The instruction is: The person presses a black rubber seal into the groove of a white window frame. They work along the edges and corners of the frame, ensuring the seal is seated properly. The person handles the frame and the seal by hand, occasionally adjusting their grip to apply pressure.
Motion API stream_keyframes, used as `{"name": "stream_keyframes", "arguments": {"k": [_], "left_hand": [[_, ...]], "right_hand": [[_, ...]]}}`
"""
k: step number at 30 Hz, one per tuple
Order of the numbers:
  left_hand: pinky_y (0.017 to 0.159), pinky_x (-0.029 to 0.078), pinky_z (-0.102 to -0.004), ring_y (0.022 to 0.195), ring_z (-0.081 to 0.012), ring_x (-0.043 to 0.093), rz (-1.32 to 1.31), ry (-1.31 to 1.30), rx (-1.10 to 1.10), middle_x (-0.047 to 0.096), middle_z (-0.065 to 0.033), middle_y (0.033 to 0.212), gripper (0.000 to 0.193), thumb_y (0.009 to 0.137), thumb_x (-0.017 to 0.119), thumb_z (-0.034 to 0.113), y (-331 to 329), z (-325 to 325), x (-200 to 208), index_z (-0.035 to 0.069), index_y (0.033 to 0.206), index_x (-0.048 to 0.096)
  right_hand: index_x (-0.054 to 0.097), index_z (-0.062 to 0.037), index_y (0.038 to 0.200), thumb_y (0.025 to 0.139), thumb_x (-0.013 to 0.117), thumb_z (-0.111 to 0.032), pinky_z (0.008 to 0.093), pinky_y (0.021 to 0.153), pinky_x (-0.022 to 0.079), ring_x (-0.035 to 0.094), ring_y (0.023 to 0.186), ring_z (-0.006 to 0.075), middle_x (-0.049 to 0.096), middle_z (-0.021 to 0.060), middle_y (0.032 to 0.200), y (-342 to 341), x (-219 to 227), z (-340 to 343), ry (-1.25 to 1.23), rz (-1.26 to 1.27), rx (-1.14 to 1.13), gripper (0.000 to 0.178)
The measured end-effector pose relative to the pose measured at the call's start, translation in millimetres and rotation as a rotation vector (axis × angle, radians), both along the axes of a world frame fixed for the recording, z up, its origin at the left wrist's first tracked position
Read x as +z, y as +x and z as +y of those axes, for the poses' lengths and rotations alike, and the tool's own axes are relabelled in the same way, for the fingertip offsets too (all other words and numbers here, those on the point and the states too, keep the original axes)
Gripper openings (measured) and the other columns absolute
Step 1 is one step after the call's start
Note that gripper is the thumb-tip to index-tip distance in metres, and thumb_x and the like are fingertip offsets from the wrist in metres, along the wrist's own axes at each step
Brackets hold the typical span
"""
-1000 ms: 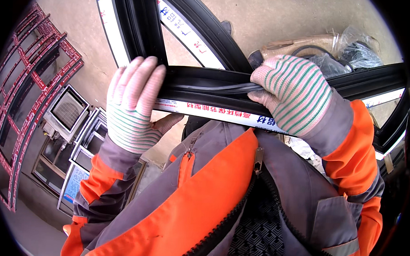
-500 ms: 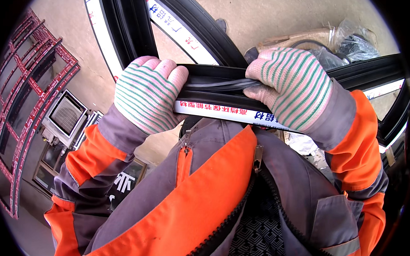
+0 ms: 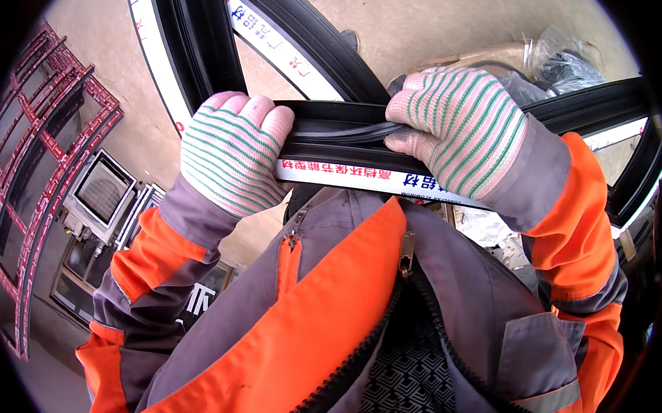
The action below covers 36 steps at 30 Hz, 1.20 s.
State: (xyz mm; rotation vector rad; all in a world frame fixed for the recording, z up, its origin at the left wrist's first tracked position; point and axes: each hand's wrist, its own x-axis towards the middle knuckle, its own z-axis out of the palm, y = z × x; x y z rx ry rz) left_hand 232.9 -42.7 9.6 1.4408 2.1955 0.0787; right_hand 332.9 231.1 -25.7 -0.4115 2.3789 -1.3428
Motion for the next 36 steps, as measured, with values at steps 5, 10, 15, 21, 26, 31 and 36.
{"name": "stream_keyframes", "arguments": {"k": [5, 10, 15, 21, 26, 31, 36], "left_hand": [[0.091, 0.054, -0.0484, 0.089, -0.0343, 0.070, 0.040, 0.052, 0.062, 0.068, -0.0101, 0.092, 0.046, 0.067, 0.086, 0.023, 9, 4, -2, 0.007, 0.106, 0.068], [0.091, 0.054, -0.0482, 0.090, -0.0339, 0.070, 0.003, 0.019, 0.078, 0.068, -0.0099, 0.092, 0.048, 0.066, 0.087, 0.024, 10, 2, -5, 0.006, 0.107, 0.069], [0.091, 0.055, -0.0475, 0.089, -0.0335, 0.071, -0.006, -0.037, 0.067, 0.068, -0.0098, 0.089, 0.049, 0.064, 0.088, 0.026, 7, 6, 0, 0.006, 0.106, 0.070], [0.092, 0.054, -0.0472, 0.089, -0.0336, 0.071, -0.006, -0.054, 0.056, 0.068, -0.0098, 0.088, 0.050, 0.063, 0.087, 0.026, 6, 5, -2, 0.006, 0.106, 0.071], [0.094, 0.054, -0.0480, 0.090, -0.0336, 0.071, -0.002, -0.041, 0.066, 0.068, -0.0101, 0.088, 0.049, 0.063, 0.087, 0.024, 8, 4, -4, 0.007, 0.106, 0.071], [0.094, 0.053, -0.0464, 0.093, -0.0321, 0.071, -0.017, 0.011, 0.015, 0.068, -0.0107, 0.092, 0.044, 0.067, 0.085, 0.026, -2, 2, -7, 0.008, 0.104, 0.071], [0.092, 0.054, -0.0472, 0.088, -0.0330, 0.070, 0.015, -0.040, 0.093, 0.067, -0.0105, 0.087, 0.045, 0.067, 0.087, 0.027, 16, 1, 8, 0.006, 0.103, 0.071]], "right_hand": [[0.072, -0.0029, 0.094, 0.085, 0.081, -0.016, 0.0458, 0.079, 0.056, 0.069, 0.087, 0.0360, 0.066, 0.0143, 0.087, 0, -3, -1, 0.045, -0.004, 0.025, 0.018], [0.071, -0.0037, 0.094, 0.086, 0.082, -0.017, 0.0452, 0.079, 0.055, 0.069, 0.086, 0.0354, 0.065, 0.0139, 0.087, 0, -4, 2, 0.014, -0.004, 0.059, 0.018], [0.071, -0.0031, 0.095, 0.088, 0.081, -0.017, 0.0446, 0.078, 0.055, 0.068, 0.085, 0.0348, 0.065, 0.0142, 0.088, -4, 3, 3, 0.025, -0.045, 0.088, 0.018], [0.073, 0.0001, 0.098, 0.092, 0.079, -0.015, 0.0444, 0.076, 0.055, 0.068, 0.083, 0.0353, 0.065, 0.0163, 0.087, 3, -5, 3, -0.032, -0.039, 0.049, 0.018], [0.073, 0.0039, 0.100, 0.100, 0.071, -0.013, 0.0414, 0.076, 0.055, 0.068, 0.081, 0.0327, 0.068, 0.0168, 0.087, -2, -6, 16, -0.169, -0.228, 0.035, 0.017], [0.069, 0.0005, 0.097, 0.108, 0.066, -0.028, 0.0298, 0.070, 0.050, 0.060, 0.075, 0.0118, 0.065, 0.0028, 0.083, -2, 41, 43, -0.177, -0.671, -0.164, 0.030], [0.064, -0.0021, 0.091, 0.106, 0.069, -0.045, 0.0268, 0.063, 0.042, 0.048, 0.069, 0.0069, 0.055, -0.0032, 0.077, 1, 19, 92, -0.360, -1.174, -0.031, 0.045]]}}
